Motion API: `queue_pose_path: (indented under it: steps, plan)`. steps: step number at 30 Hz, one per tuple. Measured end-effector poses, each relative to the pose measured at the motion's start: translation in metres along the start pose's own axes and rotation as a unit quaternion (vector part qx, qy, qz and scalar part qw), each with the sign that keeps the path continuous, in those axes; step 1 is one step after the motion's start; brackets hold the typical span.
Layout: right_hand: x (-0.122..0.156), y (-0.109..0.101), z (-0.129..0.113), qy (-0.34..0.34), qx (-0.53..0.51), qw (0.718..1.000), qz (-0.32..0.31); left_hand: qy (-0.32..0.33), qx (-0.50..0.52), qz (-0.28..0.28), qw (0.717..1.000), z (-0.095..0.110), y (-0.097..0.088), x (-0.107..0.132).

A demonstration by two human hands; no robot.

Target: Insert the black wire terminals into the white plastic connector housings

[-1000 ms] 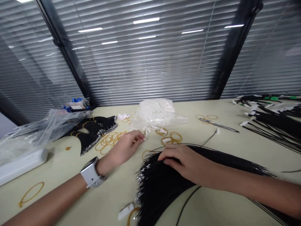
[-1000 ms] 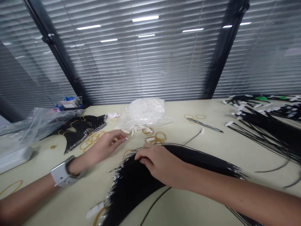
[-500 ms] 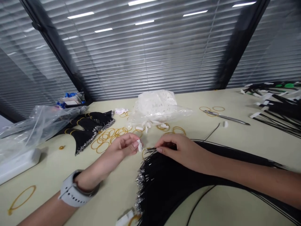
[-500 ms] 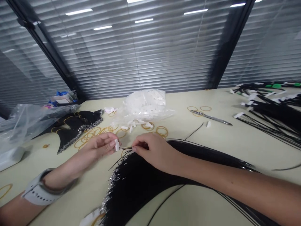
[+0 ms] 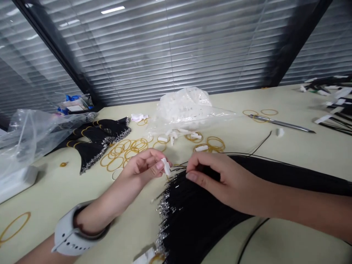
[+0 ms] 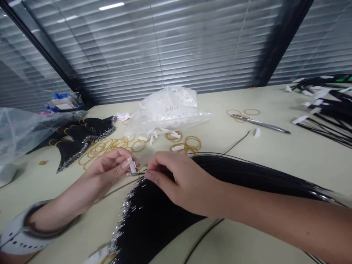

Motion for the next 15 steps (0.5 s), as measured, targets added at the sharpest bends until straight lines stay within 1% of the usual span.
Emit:
queue_pose_path:
  steps: [2, 4, 5, 7, 10, 15]
  plan:
    - [0.0010, -0.0014, 0.0030, 0.034, 0.005, 0.998, 0.052, 0.001, 0.014, -0.008, 1.000, -0.0001, 0.0014, 0.0005]
    - [0.0022, -0.0025, 0.0065, 0.071, 0.013, 0.993, 0.098, 0.003, 0.031, -0.002, 1.000, -0.0009, 0.0014, 0.0004]
    - [0.0026, -0.0029, 0.0079, 0.083, 0.015, 0.990, 0.112, 0.003, 0.034, 0.005, 0.999, -0.0014, 0.0010, 0.0002]
    - [0.0030, -0.0031, 0.0094, 0.091, 0.016, 0.989, 0.119, 0.001, 0.036, 0.019, 0.999, -0.0022, 0.0000, -0.0008]
    - [0.0027, -0.0035, 0.0092, 0.083, 0.012, 0.990, 0.116, -0.007, 0.027, 0.034, 0.999, -0.0020, -0.0008, -0.0029]
    - [0.0032, -0.0041, 0.0072, 0.088, 0.009, 0.989, 0.116, -0.011, 0.042, 0.042, 0.998, -0.0004, 0.0000, -0.0033]
Point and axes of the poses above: each hand's wrist, its own x-axis away from the middle knuckle, its own y-axis out of the palm, z = x × y, the point moved 2 cm from there along -x, towards the middle knuckle, and after that the axes turned 13 degrees about x, right-handed, at the moved point
